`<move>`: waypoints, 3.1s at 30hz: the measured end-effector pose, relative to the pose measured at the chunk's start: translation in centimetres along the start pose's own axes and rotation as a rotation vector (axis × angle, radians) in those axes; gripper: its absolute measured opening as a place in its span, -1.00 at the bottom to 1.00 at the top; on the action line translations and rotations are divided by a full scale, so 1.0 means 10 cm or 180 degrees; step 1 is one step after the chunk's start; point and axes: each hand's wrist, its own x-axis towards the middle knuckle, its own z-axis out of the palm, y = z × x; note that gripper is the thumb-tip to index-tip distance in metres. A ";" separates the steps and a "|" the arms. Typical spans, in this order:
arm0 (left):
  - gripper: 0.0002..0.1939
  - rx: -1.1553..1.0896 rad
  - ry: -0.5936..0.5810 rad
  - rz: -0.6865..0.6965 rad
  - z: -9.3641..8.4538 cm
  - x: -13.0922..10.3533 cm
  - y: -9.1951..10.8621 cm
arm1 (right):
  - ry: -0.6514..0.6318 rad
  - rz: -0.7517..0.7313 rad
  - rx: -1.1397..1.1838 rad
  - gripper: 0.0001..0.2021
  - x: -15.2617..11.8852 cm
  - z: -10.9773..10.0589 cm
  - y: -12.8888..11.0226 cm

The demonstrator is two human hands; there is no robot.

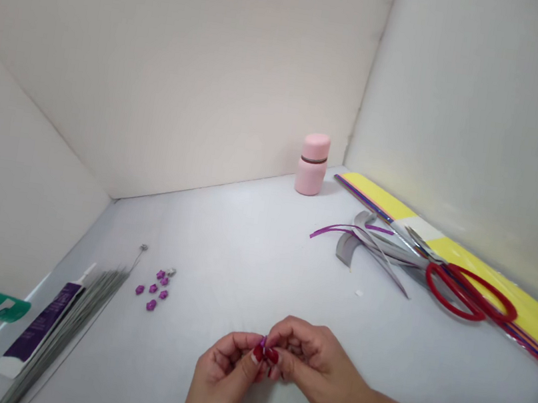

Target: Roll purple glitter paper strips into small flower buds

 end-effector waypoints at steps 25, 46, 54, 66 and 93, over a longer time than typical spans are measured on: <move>-0.79 -0.0098 -0.0157 0.0231 0.02 -0.01 -0.03 | 0.0002 0.0325 0.0102 -0.74 0.04 0.02 -0.08; -0.84 0.0439 -0.0712 0.0786 -0.01 -0.04 -0.02 | -0.0142 0.0205 0.0907 -0.75 0.03 0.00 -0.07; -0.82 -0.0237 -0.0713 0.0306 0.04 -0.04 0.01 | -0.0108 0.0320 0.1234 -0.76 0.02 0.01 -0.08; -0.76 -0.0416 -0.0411 -0.0142 0.03 -0.01 0.02 | 0.0021 0.0428 0.1193 -0.73 0.03 0.01 -0.10; -0.72 -0.1268 -0.0120 -0.0788 0.10 -0.04 0.11 | -0.0307 0.0558 0.1584 -0.73 0.04 -0.02 -0.10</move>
